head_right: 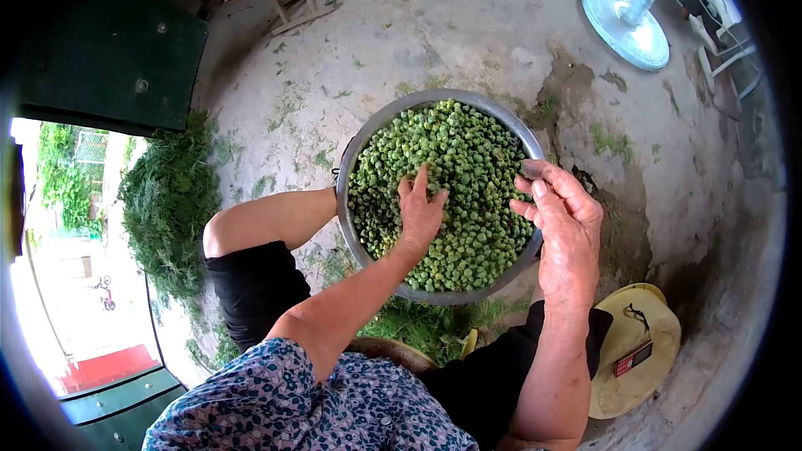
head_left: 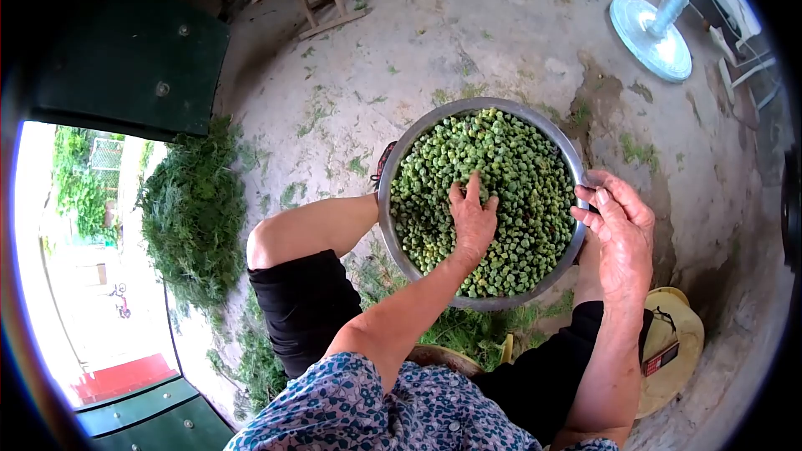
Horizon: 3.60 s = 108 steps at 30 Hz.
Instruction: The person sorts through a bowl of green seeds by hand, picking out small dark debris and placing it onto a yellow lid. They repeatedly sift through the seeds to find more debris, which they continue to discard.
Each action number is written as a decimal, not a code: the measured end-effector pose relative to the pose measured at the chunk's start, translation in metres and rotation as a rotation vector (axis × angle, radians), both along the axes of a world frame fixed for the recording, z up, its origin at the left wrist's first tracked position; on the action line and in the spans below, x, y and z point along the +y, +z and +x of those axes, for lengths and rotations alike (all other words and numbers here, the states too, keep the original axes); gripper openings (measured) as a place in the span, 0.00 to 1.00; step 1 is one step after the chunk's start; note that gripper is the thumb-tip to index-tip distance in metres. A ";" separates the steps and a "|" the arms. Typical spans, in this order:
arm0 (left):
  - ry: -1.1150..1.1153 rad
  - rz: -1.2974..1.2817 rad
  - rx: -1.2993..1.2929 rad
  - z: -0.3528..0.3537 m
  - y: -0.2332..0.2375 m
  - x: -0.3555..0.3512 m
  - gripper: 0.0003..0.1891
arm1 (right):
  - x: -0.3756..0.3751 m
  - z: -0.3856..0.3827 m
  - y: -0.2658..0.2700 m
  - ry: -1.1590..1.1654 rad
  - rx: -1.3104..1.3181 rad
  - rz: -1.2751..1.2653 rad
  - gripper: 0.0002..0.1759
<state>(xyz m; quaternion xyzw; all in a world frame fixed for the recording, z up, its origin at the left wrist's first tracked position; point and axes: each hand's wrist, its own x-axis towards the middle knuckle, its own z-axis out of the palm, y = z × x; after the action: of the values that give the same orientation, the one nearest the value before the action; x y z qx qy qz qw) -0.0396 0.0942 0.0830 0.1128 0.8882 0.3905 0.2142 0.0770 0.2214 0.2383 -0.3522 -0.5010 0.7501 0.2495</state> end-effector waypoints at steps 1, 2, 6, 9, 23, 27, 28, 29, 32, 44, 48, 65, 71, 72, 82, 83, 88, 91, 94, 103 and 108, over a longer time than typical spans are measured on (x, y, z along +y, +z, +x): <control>-0.066 0.042 -0.010 0.001 -0.004 -0.002 0.29 | 0.000 -0.001 0.001 -0.001 -0.007 0.001 0.13; -0.132 0.084 -0.019 0.000 -0.008 -0.005 0.28 | -0.001 -0.001 0.002 0.001 -0.010 0.003 0.13; -0.325 0.156 -0.002 -0.016 0.032 -0.006 0.19 | -0.002 -0.003 0.004 0.008 -0.028 -0.002 0.13; -0.192 0.093 0.072 -0.049 0.026 -0.003 0.13 | -0.001 -0.004 0.004 0.014 -0.036 -0.006 0.13; 0.023 -0.250 0.170 -0.167 -0.056 0.009 0.10 | -0.004 -0.004 0.003 -0.006 -0.108 0.042 0.13; -0.010 -0.385 0.173 -0.169 -0.059 0.021 0.10 | -0.005 -0.005 0.003 -0.018 -0.112 0.035 0.13; -0.038 -0.413 0.209 -0.170 -0.066 0.022 0.10 | -0.005 -0.006 0.004 -0.021 -0.116 0.044 0.13; -0.067 -0.442 0.246 -0.171 -0.076 0.020 0.10 | -0.006 -0.006 0.004 -0.025 -0.119 0.051 0.13; -0.057 -0.409 0.254 -0.171 -0.080 0.016 0.10 | -0.007 -0.009 0.004 -0.032 -0.097 0.043 0.13; -0.026 0.411 -0.339 -0.121 0.007 -0.004 0.10 | -0.014 -0.011 -0.010 0.096 -0.143 0.072 0.13; -0.009 0.510 -0.631 -0.076 0.047 -0.012 0.09 | -0.029 -0.017 -0.038 0.115 -0.057 -0.060 0.17; -0.354 0.279 -0.442 -0.003 0.153 -0.119 0.10 | -0.067 0.007 -0.059 0.257 -0.365 0.773 0.13; -0.208 0.173 0.495 -0.021 0.211 -0.201 0.11 | -0.066 0.009 -0.072 0.271 -0.511 0.740 0.26; -0.234 0.132 0.770 -0.033 0.218 -0.228 0.12 | -0.064 0.011 -0.083 0.207 -0.472 0.646 0.23; -0.615 -1.287 -0.108 0.055 0.109 -0.517 0.14 | -0.049 0.013 -0.095 0.133 -0.503 0.784 0.13; -0.567 -1.241 -0.289 0.077 0.082 -0.536 0.14 | -0.047 0.014 -0.102 0.111 -0.501 0.790 0.13; -0.191 -0.942 -0.432 0.094 0.025 -0.550 0.14 | -0.057 0.033 -0.087 0.126 -0.649 0.692 0.13; -0.141 -0.868 -0.399 0.084 0.025 -0.546 0.15 | -0.052 0.034 -0.079 0.174 -0.709 0.712 0.13; -0.124 -0.827 -0.370 0.077 0.025 -0.542 0.15 | -0.050 0.036 -0.087 0.137 -0.650 0.685 0.13; -0.123 -0.817 -0.364 0.071 0.025 -0.544 0.16 | -0.055 0.037 -0.093 0.235 -0.657 0.817 0.12; -0.114 -0.817 -0.384 0.076 0.024 -0.552 0.17 | -0.058 0.038 -0.086 0.317 -0.732 0.723 0.15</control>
<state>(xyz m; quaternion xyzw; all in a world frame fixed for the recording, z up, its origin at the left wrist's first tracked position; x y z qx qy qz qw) 0.0365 -0.4581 0.1071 -0.0068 0.9059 0.0095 0.4233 0.1154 0.1631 0.1526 -0.4024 -0.8284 0.3867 0.0477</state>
